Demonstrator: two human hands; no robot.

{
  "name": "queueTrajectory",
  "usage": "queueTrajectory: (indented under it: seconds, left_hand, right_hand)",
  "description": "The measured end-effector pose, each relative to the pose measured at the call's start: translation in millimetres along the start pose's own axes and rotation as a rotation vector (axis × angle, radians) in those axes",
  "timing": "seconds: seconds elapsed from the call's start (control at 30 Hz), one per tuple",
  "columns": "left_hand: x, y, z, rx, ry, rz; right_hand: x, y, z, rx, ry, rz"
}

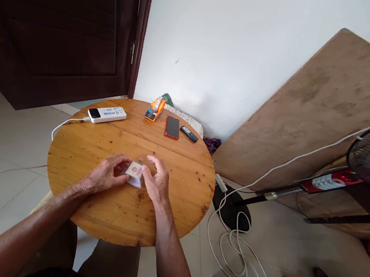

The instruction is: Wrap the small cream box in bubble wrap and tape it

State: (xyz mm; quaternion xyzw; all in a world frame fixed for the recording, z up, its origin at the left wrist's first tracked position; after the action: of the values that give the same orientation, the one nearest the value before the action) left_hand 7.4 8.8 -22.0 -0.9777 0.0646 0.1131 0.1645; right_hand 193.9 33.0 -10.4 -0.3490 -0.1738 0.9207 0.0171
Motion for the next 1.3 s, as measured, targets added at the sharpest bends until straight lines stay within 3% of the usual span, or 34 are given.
queueTrajectory:
  seconds: [0.13, 0.27, 0.5, 0.63, 0.87, 1.13, 1.3]
  left_hand:
    - [1.3, -0.3, 0.8, 0.005, -0.009, -0.002]
    - [2.1, -0.4, -0.1, -0.006, -0.014, -0.011]
    - [0.6, 1.3, -0.1, 0.013, 0.011, 0.022]
    - [0.5, 0.8, 0.2, 0.004, 0.043, 0.014]
    - [3.1, 0.0, 3.9, 0.007, 0.039, -0.014]
    - [4.7, -1.2, 11.2, 0.037, 0.023, -0.028]
    - [4.8, -1.1, 11.9, 0.039, 0.029, -0.043]
  right_hand:
    - [-5.5, -9.7, -10.7, 0.125, -0.052, 0.086]
    - [-4.4, -26.0, -21.4, 0.145, 0.001, 0.2]
    - [25.9, -58.5, -22.0, 0.167, -0.062, 0.238]
    - [26.0, -67.0, -10.4, 0.15, -0.12, 0.236]
    - [-1.7, -39.9, 17.5, -0.096, 0.034, 0.171]
    - [-5.4, 8.3, 26.3, -0.482, 0.532, -0.043]
    - [-4.0, 8.4, 23.3, -0.493, 0.527, -0.097]
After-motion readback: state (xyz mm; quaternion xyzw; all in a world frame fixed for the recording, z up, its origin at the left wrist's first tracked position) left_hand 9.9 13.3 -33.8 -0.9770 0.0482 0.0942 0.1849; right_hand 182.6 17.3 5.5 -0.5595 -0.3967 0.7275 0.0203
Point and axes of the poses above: each hand's wrist, its own y-axis away from the middle knuckle, its own x-axis out of the palm, z = x × y, the point moved 1 cm from there along -y, towards the middle knuckle, and after that the axes turned 14 degrees about y, right-handed, at the moved point
